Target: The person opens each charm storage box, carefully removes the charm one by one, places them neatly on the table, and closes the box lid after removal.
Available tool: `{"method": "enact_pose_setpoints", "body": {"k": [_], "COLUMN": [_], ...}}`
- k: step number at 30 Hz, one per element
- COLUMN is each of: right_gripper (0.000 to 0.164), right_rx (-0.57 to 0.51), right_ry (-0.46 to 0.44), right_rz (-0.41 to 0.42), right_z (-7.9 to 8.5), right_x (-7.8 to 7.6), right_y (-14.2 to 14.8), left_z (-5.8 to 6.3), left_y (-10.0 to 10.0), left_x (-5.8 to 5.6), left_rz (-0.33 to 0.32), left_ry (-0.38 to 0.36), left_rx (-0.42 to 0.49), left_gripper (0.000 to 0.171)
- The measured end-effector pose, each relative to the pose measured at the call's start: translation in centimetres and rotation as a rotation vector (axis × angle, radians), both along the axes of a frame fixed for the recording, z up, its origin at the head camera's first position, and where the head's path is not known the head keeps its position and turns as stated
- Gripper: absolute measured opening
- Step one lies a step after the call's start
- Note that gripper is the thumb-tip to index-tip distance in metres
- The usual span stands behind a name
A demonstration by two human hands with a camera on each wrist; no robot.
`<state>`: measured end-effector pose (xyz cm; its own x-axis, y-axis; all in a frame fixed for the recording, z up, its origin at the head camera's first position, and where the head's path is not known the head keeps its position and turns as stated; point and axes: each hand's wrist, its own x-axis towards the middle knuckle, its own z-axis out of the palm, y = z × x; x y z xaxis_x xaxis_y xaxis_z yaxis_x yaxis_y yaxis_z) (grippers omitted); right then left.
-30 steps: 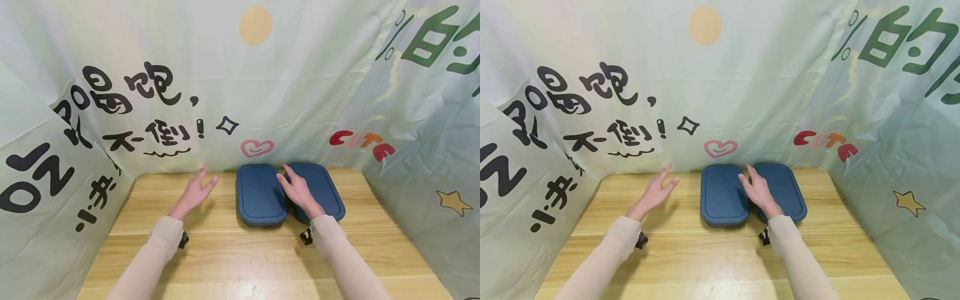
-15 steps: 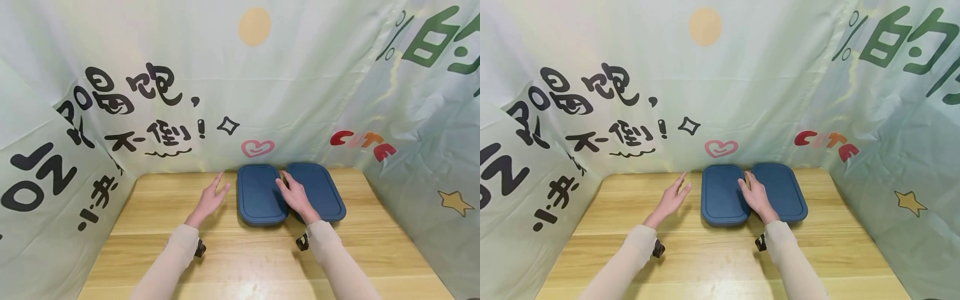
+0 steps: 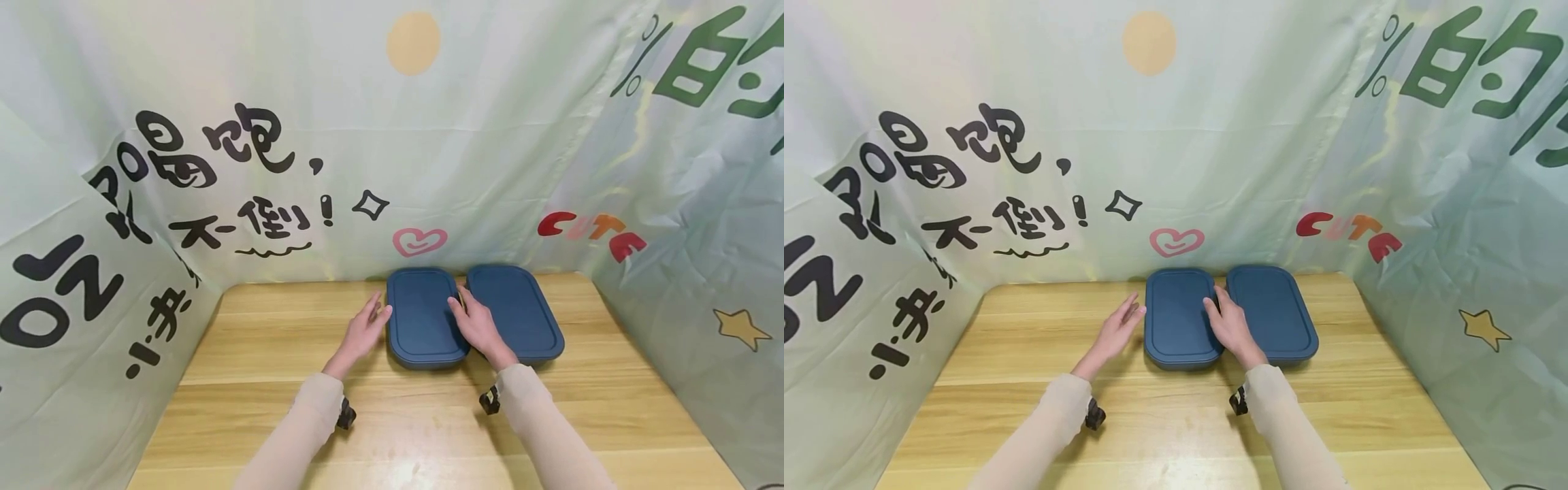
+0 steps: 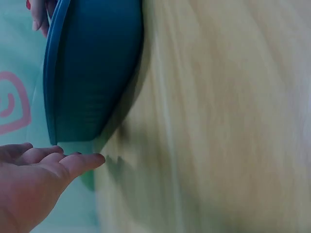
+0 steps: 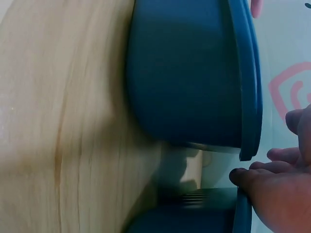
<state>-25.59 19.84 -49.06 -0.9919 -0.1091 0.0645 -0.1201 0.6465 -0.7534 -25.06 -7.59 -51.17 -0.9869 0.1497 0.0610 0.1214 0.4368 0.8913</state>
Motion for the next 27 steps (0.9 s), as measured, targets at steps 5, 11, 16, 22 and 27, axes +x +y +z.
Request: {"method": "enact_pose_setpoints", "body": {"k": [5, 11, 16, 22, 27], "right_gripper": [0.064, 0.059, 0.054, 0.052, 0.053], "right_rx": [-0.013, -0.019, -0.018, -0.011, 0.014], "right_ry": [0.009, 0.012, 0.049, 0.065, 0.069], "right_rz": [-0.018, -0.031, -0.062, -0.097, -0.102], "right_z": [-0.4, -0.8, -1.1, -1.3, -1.3], "right_x": [0.1, 0.4, 0.5, 0.6, 0.6], "right_y": [-0.4, -1.0, -1.5, -1.8, -1.9], "left_z": [-0.7, -1.5, -1.7, -1.8, -1.9], "left_y": [1.2, 2.3, 2.7, 3.0, 3.1], "left_x": [0.1, 0.2, 0.4, 0.6, 0.7], "left_rz": [0.005, -0.001, 0.015, 0.011, 0.005], "left_ry": [-0.018, 0.009, 0.010, 0.004, -0.002], "left_rx": [0.064, 0.060, 0.078, 0.135, 0.163], "left_gripper": [0.068, 0.070, 0.073, 0.071, 0.069]}}
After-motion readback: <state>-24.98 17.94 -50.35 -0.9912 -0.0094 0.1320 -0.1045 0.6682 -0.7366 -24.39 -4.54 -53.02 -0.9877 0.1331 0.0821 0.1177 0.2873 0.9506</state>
